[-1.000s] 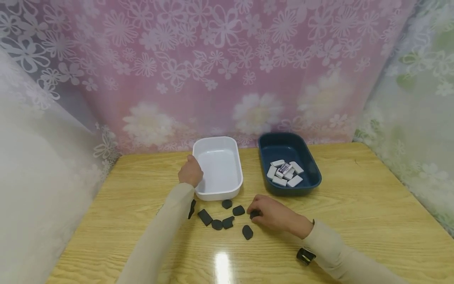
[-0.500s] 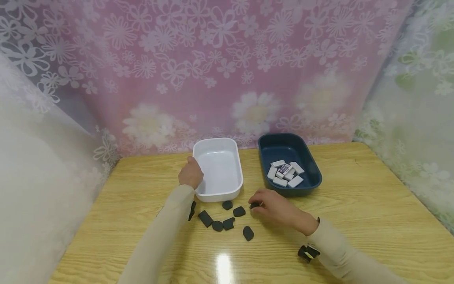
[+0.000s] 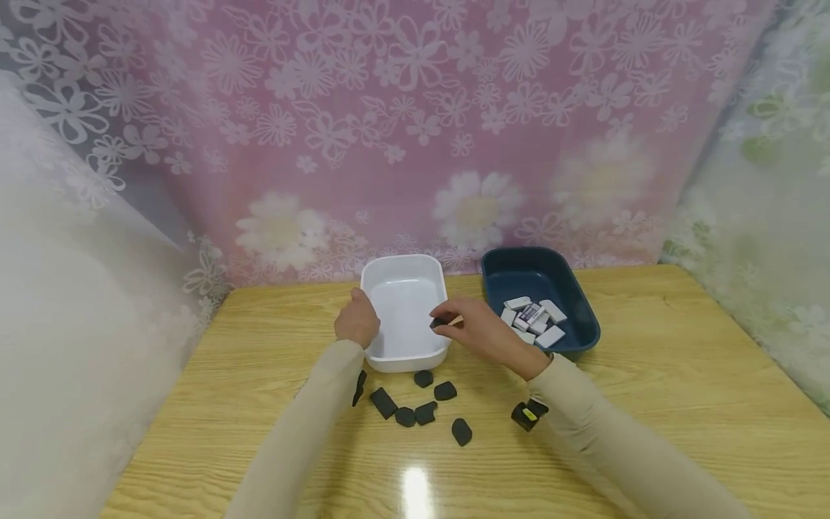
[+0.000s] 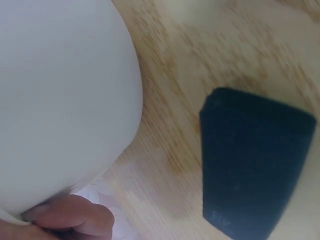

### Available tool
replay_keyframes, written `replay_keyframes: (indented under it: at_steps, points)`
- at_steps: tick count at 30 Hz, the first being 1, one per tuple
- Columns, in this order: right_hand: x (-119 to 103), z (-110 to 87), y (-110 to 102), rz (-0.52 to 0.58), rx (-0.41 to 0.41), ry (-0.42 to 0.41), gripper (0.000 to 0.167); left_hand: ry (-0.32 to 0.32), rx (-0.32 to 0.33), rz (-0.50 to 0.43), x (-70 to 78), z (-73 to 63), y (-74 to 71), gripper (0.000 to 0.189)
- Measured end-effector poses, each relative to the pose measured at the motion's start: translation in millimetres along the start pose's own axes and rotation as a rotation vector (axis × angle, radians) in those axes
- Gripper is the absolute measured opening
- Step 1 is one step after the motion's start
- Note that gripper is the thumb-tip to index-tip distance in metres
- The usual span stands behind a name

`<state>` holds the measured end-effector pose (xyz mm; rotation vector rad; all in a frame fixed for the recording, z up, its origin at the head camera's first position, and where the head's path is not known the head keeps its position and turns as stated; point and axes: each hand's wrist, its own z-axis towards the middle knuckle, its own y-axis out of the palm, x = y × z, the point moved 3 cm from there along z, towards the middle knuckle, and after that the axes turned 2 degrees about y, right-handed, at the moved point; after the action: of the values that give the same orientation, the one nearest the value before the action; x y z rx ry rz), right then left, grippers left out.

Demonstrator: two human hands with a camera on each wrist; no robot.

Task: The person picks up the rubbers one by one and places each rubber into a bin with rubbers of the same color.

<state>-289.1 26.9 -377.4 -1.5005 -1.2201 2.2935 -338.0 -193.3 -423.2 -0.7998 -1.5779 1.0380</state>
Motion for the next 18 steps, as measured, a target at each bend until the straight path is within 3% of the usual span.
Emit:
replay_keyframes:
  at_steps: [10,18]
  points:
    - [8,57.2,26,-0.098,-0.037,-0.009,0.027,0.005,0.014,0.007,-0.3,1.7,2.4,0.043]
    - [16,85.5,42,-0.163,-0.070,-0.024,0.017,0.013,0.047,-0.004,-1.6,2.6,1.9,0.042]
